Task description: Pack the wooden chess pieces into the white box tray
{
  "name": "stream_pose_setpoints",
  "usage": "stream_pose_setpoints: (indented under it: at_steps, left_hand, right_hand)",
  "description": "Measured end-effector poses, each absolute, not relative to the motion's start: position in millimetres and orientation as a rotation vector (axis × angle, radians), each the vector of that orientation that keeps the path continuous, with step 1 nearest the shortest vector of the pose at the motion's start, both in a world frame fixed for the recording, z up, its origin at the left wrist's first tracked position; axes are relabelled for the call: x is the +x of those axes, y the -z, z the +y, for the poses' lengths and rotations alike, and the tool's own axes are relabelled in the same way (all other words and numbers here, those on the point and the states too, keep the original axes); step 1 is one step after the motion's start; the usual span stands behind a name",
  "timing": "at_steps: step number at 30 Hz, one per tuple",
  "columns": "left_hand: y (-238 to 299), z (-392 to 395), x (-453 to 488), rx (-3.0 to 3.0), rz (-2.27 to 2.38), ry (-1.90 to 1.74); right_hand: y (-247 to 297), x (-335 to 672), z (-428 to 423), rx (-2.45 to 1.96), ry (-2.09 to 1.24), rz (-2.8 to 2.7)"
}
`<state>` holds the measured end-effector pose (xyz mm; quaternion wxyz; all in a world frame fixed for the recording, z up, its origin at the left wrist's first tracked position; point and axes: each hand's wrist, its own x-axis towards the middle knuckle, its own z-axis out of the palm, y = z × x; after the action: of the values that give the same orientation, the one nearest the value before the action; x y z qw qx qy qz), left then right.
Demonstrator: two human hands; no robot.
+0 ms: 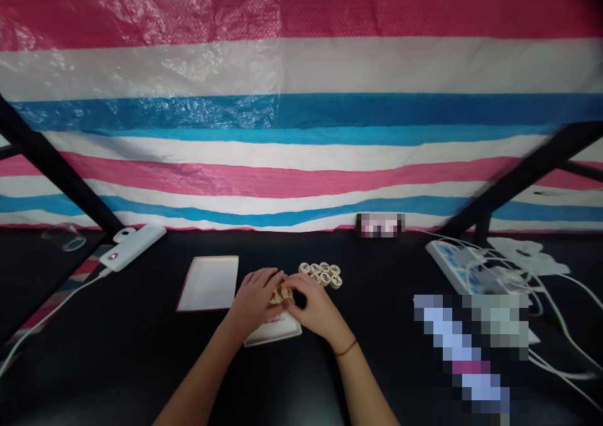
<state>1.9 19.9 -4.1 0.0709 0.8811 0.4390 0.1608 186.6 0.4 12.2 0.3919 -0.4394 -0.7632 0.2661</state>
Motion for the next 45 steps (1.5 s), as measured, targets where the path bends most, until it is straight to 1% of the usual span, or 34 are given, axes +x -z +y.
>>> stream_pose_setpoints:
  at_steps: [4,13,25,29,32,35,42,45]
  left_hand:
    - [5.7,21.0,3.3,2.644,1.362,-0.433]
    - [2.0,23.2,3.7,2.648,1.328,-0.359]
    - [5.1,23.8,1.7,2.649,1.3,-0.391]
    - [1.8,22.6,2.5,2.66,1.312,-0.393]
    - [-1.5,22.0,3.2,2.658,1.312,-0.386]
    - [-1.6,22.4,3.4,2.663,1.317,-0.395]
    - [5.4,25.0,2.4,2.699,1.291,-0.445]
    - [4.3,24.9,1.4,2.678,1.276,-0.451]
  right_hand:
    - [-13.0,185.6,-0.5,-1.112,-0.588,-2.046]
    - [-13.6,185.9,0.1,-1.215,-0.542,-2.108]
    - [-10.8,182.6,-1.1,-1.235,-0.515,-2.113]
    - [-17.1,186.0,1.1,-1.209,-0.491,-2.024]
    - [-20.9,192.7,11.5,-1.417,-0.274,-1.894]
    - [-20.1,197.3,26.1,-1.669,-0.083,-1.878]
    - [-13.4,192.7,44.1,-1.916,0.024,-2.046]
    - [-15.9,189.4,45.2,-1.981,0.012,-2.058]
